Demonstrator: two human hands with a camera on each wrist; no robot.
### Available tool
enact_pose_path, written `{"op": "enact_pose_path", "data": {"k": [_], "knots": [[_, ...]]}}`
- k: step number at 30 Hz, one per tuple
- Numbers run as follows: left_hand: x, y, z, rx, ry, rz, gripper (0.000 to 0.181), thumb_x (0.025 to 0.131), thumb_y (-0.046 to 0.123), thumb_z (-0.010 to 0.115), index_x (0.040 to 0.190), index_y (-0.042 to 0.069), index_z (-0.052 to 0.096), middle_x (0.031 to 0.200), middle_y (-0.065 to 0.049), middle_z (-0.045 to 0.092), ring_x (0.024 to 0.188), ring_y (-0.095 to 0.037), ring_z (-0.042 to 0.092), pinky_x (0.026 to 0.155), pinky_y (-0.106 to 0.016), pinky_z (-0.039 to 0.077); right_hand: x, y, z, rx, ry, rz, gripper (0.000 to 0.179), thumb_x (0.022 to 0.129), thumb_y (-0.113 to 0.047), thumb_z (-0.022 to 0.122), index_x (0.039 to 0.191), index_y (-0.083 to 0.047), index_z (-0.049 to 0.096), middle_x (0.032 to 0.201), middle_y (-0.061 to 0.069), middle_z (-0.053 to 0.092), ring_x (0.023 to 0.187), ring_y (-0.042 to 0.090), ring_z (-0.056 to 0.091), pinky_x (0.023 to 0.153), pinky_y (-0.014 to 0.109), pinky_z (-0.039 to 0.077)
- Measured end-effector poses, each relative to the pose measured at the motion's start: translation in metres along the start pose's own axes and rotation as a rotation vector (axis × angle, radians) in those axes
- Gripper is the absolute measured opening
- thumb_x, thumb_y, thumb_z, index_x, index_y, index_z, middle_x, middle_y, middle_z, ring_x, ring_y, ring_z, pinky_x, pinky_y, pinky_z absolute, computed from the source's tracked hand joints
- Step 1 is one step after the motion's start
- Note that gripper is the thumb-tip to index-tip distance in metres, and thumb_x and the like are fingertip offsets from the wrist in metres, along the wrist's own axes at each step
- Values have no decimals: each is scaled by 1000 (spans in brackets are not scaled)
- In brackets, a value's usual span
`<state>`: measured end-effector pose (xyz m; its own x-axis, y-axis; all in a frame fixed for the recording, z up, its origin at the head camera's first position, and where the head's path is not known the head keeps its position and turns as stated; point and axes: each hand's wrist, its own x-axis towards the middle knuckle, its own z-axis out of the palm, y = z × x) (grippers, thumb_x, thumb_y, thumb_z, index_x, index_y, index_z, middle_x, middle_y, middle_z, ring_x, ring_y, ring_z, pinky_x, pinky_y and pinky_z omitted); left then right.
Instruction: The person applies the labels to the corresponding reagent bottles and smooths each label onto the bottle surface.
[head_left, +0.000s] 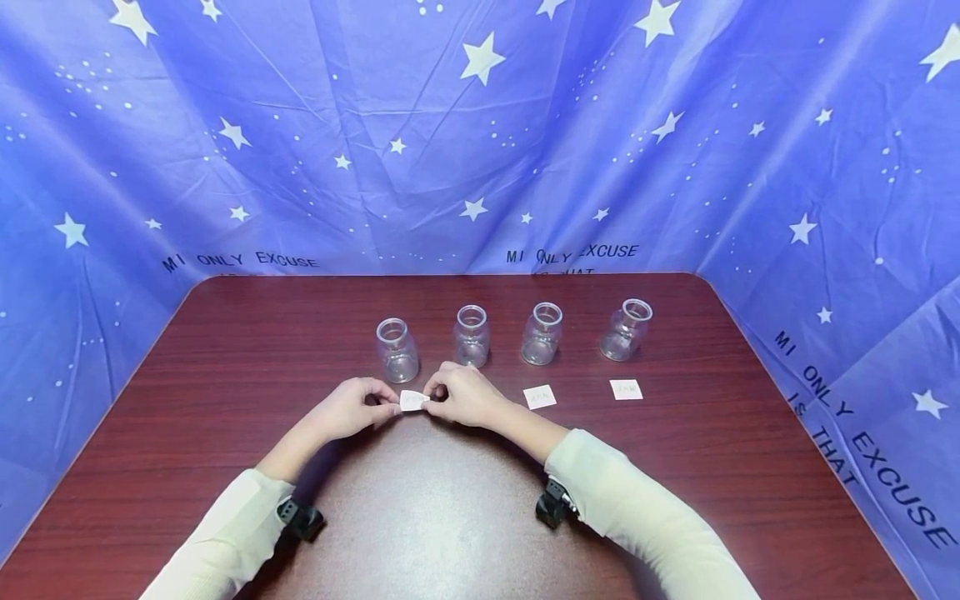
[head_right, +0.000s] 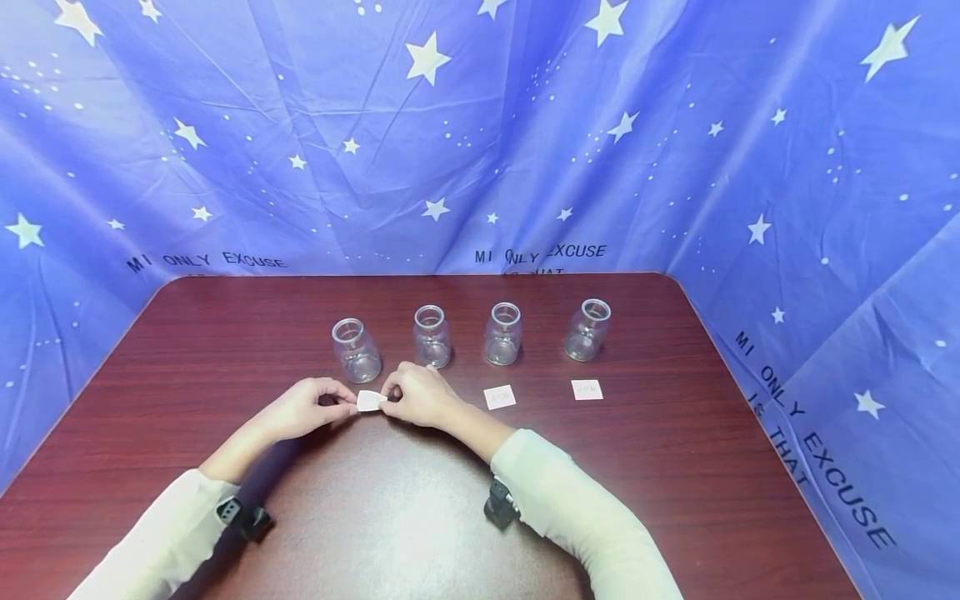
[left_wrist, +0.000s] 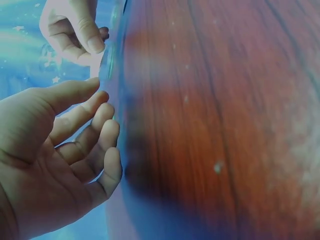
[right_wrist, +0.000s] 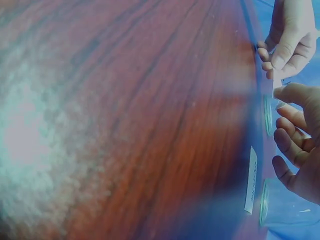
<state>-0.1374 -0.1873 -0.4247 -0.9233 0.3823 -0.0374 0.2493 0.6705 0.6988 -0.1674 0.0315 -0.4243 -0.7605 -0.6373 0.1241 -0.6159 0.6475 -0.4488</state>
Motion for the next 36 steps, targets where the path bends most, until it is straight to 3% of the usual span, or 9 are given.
{"op": "enact_pose_path", "data": {"k": [8,15,26,36], "knots": [[1,0,2,-160,-60,-50,14,88,11,60,92,-1,67,73,-8,66,61,-12,56,53,-21,44,-3,2,-1,16,23,5,12,80,-28,71,85,-17,70,79,-8,56,74,4,52,75,24,39],[1,6,1,-237,-43,-73,16,88,11,59,91,-3,66,76,-13,67,65,-14,59,55,-22,45,-5,3,-2,34,83,-27,16,80,-27,71,91,-15,70,83,-5,60,76,6,56,73,23,44],[4,11,2,-290,-62,-63,19,89,11,58,94,-6,64,75,-18,67,62,-17,62,54,-29,50,-13,-3,-4,119,139,-25,12,83,-24,70,93,-17,70,77,-4,56,65,7,51,59,15,39],[7,19,2,-246,-103,-9,18,92,17,58,96,0,65,78,-16,66,70,-21,63,60,-32,52,-19,-7,-5,158,152,-77,14,83,-23,70,95,-15,71,77,-2,58,66,11,55,57,13,38]]}}
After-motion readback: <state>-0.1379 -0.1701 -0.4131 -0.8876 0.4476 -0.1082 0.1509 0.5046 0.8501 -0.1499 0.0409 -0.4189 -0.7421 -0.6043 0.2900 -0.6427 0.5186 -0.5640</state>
